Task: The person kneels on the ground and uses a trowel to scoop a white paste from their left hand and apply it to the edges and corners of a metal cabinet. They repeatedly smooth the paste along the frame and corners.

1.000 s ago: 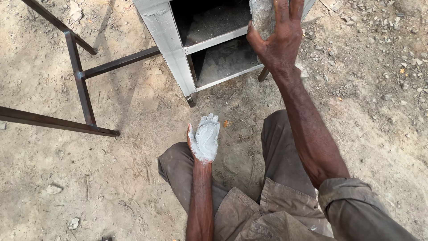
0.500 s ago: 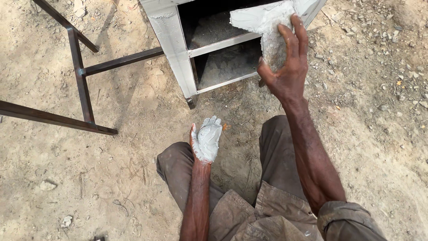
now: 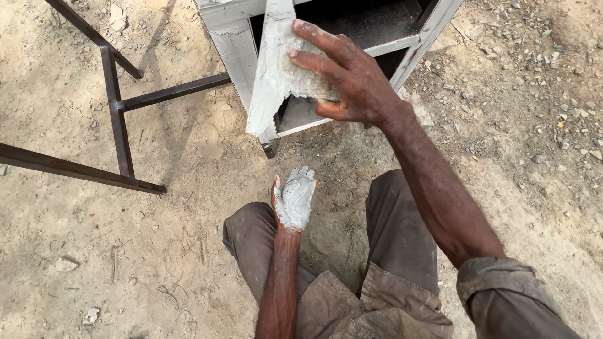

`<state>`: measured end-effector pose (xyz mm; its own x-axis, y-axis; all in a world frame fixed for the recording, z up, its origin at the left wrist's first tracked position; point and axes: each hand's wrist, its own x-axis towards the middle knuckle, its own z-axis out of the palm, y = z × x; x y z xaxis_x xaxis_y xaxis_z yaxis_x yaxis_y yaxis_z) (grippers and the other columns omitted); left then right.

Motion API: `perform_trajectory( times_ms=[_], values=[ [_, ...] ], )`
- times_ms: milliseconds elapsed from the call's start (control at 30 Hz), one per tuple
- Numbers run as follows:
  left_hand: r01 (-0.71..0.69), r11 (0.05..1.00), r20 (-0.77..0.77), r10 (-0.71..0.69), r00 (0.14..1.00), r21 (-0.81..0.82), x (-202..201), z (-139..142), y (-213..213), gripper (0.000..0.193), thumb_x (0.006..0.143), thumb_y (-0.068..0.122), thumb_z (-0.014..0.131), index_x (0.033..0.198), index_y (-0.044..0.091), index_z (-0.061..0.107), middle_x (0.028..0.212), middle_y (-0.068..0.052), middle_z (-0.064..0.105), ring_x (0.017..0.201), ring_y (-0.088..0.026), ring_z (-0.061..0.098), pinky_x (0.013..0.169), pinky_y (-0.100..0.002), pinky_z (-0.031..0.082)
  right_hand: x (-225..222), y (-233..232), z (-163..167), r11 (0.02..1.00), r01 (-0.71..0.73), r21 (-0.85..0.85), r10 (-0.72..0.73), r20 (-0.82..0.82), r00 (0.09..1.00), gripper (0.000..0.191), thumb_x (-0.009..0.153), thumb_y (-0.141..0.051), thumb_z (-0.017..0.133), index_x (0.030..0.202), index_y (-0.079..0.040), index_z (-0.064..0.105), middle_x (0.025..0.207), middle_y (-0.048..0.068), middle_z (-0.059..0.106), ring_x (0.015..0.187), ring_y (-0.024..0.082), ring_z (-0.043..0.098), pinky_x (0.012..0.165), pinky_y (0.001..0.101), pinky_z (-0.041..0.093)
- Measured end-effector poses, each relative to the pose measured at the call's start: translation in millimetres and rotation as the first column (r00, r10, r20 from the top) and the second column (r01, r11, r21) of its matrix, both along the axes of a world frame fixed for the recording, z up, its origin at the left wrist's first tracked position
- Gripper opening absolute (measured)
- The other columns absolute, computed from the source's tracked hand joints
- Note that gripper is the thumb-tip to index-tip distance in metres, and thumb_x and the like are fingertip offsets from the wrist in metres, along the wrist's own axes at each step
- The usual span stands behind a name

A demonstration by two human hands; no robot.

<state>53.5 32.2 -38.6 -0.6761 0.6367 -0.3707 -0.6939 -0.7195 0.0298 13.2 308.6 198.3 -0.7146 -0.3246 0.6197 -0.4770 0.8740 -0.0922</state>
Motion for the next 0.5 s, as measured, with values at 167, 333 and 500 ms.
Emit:
perform_trajectory(
  times_ms=[167,333,500],
  values=[
    [-0.017,1.0,-0.082,0.019,0.996,0.016,6.3,42.0,6.0,0.085,0.098,0.047,0.059,0.161,0.0,0.025,0.163,-0.021,0.037,0.151,-0.038,0.037,0.125,-0.052,0.03,67.0,98.6,0.9,0.925,0.24,-0.294,-0.294,-0.156,0.943,0.071,0.098,-0.013,0.077,0.16,-0.018,0.042,0.173,0.01,0.028,0.151,0.028,0.041,0.114,0.0477,0.053],
    [-0.016,0.954,-0.177,0.072,0.982,0.299,9.9,108.0,47.8,0.092,0.101,0.053,0.056,0.163,-0.002,0.017,0.168,-0.025,0.023,0.157,-0.041,0.022,0.129,-0.052,0.023,142.7,60.0,-28.1,0.155,-0.121,-0.981,-0.042,-0.129,0.991,0.071,0.088,-0.023,0.071,0.15,-0.01,0.038,0.133,0.018,0.049,0.11,0.029,0.065,0.074,0.0379,0.066],
    [0.011,0.764,-0.08,0.053,0.995,0.645,12.1,163.2,85.3,0.099,0.105,0.059,0.052,0.165,-0.009,0.01,0.171,-0.029,0.016,0.159,-0.042,0.015,0.132,-0.052,0.013,170.4,-43.3,-106.0,-0.899,0.118,-0.422,0.395,-0.664,0.635,0.086,0.089,-0.029,0.066,0.161,0.002,0.032,0.147,0.023,0.05,0.094,0.025,0.059,0.057,0.0293,0.054]
  ],
)
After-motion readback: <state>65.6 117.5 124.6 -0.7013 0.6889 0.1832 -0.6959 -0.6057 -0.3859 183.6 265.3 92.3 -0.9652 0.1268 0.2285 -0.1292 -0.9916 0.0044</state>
